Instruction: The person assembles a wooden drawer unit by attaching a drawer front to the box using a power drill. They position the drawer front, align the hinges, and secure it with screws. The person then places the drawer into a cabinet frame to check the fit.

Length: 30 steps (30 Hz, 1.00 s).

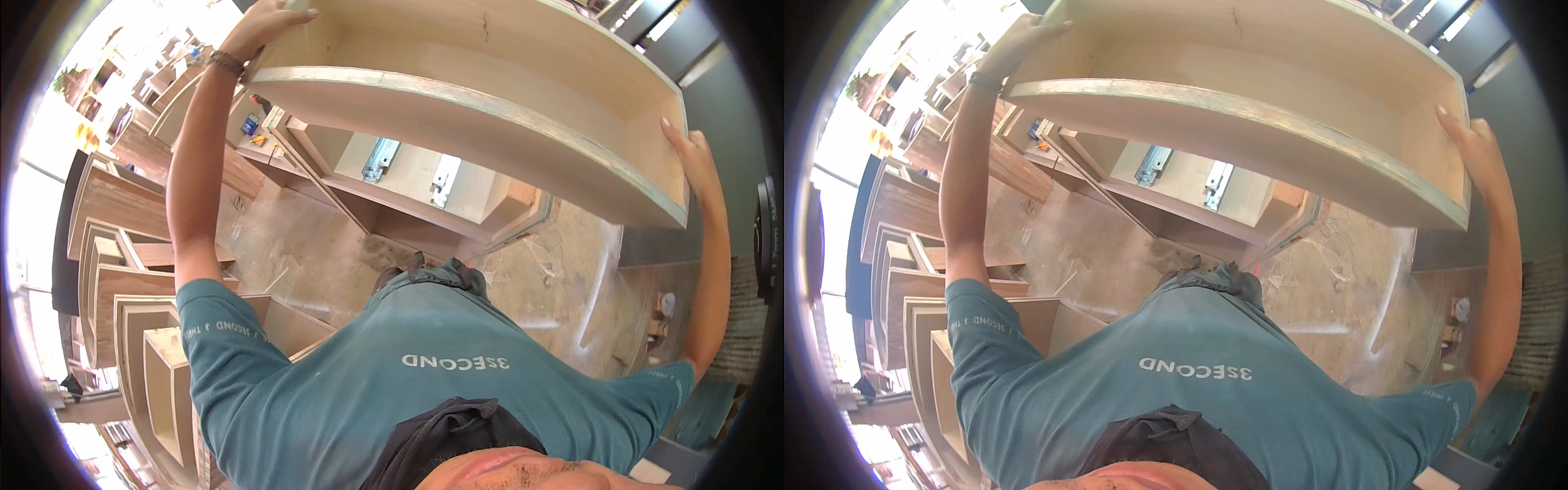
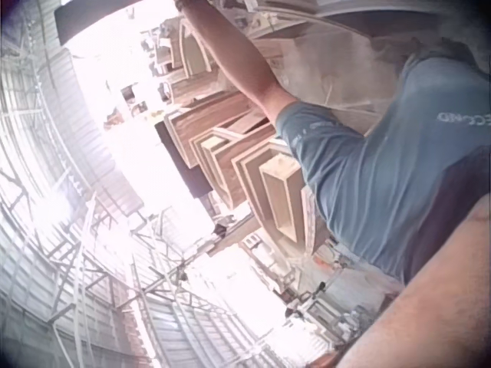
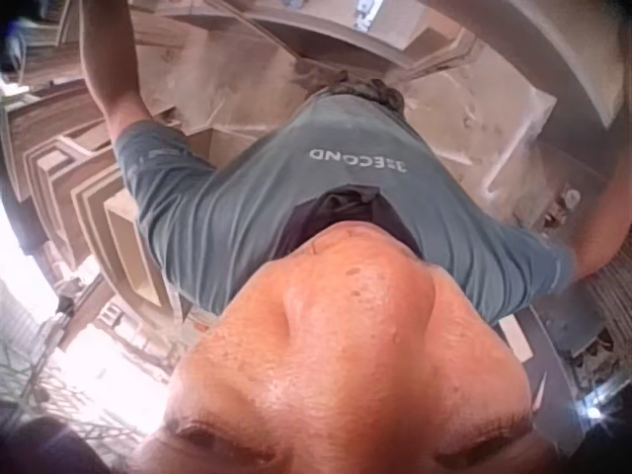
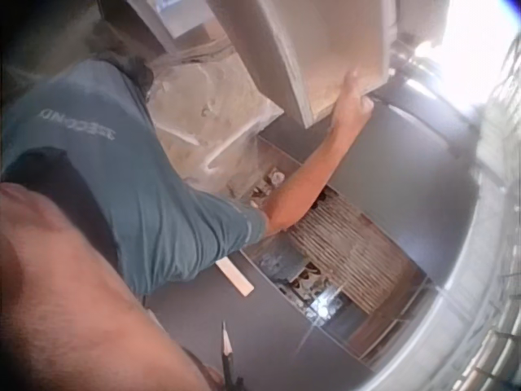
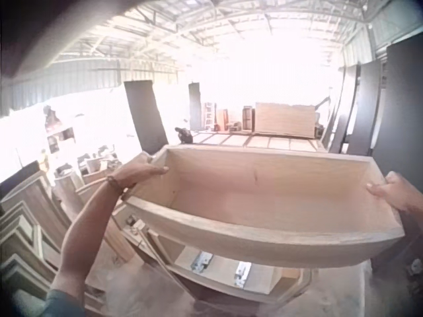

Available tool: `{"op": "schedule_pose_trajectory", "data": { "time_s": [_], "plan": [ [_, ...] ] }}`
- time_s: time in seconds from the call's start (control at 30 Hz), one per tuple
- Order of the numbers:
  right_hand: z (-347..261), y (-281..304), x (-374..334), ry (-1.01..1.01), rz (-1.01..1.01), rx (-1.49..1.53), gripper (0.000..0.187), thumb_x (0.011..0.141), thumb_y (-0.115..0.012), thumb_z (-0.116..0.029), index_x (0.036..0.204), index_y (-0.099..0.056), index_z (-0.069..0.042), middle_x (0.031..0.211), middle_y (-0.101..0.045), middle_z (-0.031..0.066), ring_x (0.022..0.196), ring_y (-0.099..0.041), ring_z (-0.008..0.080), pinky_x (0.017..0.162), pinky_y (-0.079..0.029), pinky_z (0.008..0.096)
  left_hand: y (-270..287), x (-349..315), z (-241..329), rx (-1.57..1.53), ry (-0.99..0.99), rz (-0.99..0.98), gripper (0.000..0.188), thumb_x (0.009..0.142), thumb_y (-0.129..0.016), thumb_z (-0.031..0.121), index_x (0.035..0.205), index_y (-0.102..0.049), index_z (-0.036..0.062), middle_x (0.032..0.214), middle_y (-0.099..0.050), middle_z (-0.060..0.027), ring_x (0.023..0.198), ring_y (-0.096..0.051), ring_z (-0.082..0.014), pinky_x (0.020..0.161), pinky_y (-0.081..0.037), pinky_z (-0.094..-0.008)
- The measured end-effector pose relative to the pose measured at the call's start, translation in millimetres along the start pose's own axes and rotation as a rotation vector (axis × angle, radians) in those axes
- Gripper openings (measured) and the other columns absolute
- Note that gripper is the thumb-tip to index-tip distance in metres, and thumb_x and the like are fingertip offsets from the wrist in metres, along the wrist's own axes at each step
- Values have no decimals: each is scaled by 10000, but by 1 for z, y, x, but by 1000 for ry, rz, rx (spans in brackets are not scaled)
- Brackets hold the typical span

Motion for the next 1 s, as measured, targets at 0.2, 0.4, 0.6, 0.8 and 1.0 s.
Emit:
{"op": "schedule_pose_trajectory", "data": {
  "time_s": [0.2, 0.4, 0.6, 0.8, 1.0],
  "plan": [
    [12, -21, 37, 14, -139, -2, 600, 881, -638, -505, 840, -693, 91, 744, -650, 105, 697, -641, 181, 712, -487, 310, -4, 38, -14, 171, -22, -8, 574, 746, -754, 495, 770, -686, -74, 716, -661, -140, 652, -596, -208, 584, -465, -395],
    [-13, -44, 47, -38, -334, 40, 608, 868, -650, -489, 918, -664, 116, 810, -661, 152, 660, -675, 202, 494, -518, 317, -22, 88, -58, 265, 37, -126, 578, 858, -674, 503, 864, -706, -74, 756, -672, -124, 675, -631, -180, 625, -490, -336],
    [-41, -62, 43, -85, -241, -30, 628, 849, -670, -513, 937, -604, 105, 816, -640, 141, 640, -683, 214, 469, -536, 318, -44, 106, -92, 299, 80, -157, 613, 849, -674, 538, 838, -697, -74, 709, -628, -103, 640, -603, -156, 553, -452, -334],
    [-41, -64, 47, -176, -288, -132, 699, 824, -690, -557, 1012, -555, 103, 869, -626, 145, 720, -678, 210, 536, -541, 336, -54, 107, -90, 300, 13, -218, 612, 838, -694, 539, 744, -656, -65, 613, -559, -37, 589, -550, -133, 521, -416, -319],
    [-41, -65, 47, -148, -352, -111, 825, 770, -716, -641, 1059, -555, 114, 942, -637, 174, 864, -664, 240, 743, -533, 362, -73, 106, -101, -147, -110, -282, 555, 853, -687, 513, 784, -719, -37, 582, -599, -45, 548, -550, -95, 505, -439, -337]
  ]
}}
Point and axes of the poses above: each hand's wrist, its own x-axis towards the middle knuckle, its own y-axis out of the back of the hand, z = x × y, the point moved 1 cm from there along x, towards the middle knuckle
